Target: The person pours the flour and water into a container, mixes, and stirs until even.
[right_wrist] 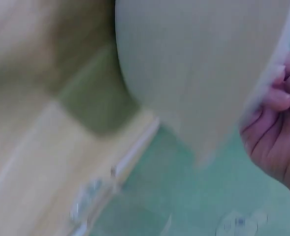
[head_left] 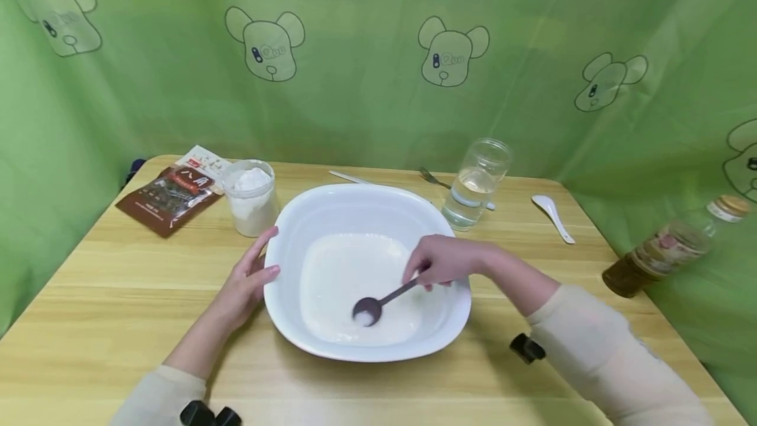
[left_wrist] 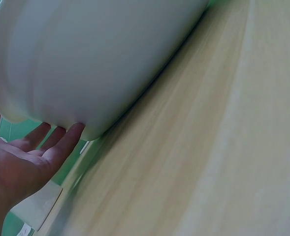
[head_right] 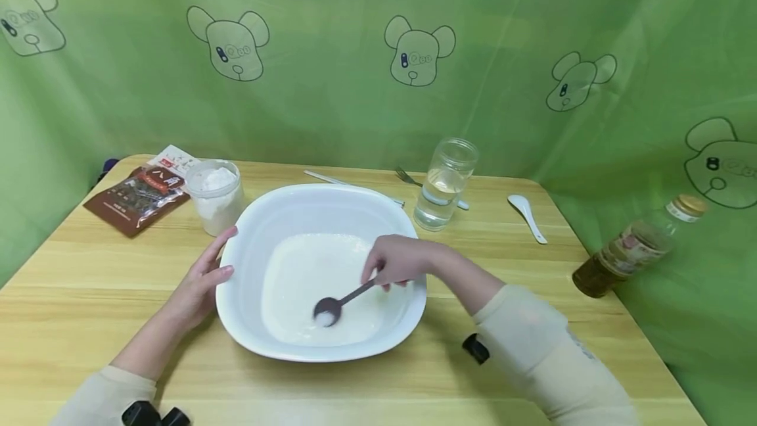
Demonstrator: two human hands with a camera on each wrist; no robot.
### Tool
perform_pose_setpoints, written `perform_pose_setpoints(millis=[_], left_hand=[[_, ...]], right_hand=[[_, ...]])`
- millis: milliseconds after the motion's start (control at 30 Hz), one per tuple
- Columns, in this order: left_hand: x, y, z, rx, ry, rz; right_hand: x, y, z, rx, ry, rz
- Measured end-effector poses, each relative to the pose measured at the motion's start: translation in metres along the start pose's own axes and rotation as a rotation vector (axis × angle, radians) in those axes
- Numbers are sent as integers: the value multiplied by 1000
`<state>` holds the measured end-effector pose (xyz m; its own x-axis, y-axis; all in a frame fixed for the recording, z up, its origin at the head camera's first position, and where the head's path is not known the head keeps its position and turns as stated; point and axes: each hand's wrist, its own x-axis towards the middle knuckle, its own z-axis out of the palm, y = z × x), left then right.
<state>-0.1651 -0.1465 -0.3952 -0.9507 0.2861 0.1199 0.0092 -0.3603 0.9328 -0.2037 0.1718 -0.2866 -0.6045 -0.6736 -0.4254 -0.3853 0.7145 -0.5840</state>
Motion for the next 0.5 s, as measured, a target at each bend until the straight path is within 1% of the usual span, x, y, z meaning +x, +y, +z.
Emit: perform_pose_setpoints(millis=[100, 200, 267, 333, 400, 500], left_hand=[[0, 0, 0, -2, -6, 2], [0, 0, 0, 2, -8, 9], [0, 0, 0, 5, -8, 12], [0, 0, -1, 6, -7, 12], [0, 0, -1, 5, -7, 9], [0, -1, -1, 2, -5, 6]], right_hand=[[-14, 12, -15, -55, 94, 53], [-14, 20, -27, -79, 207, 113], [-5, 22, -32, -75, 271, 155], [10, 21, -33, -69, 317, 181], [27, 20, -29, -48, 366, 186], [51, 12, -16, 32, 401, 164]])
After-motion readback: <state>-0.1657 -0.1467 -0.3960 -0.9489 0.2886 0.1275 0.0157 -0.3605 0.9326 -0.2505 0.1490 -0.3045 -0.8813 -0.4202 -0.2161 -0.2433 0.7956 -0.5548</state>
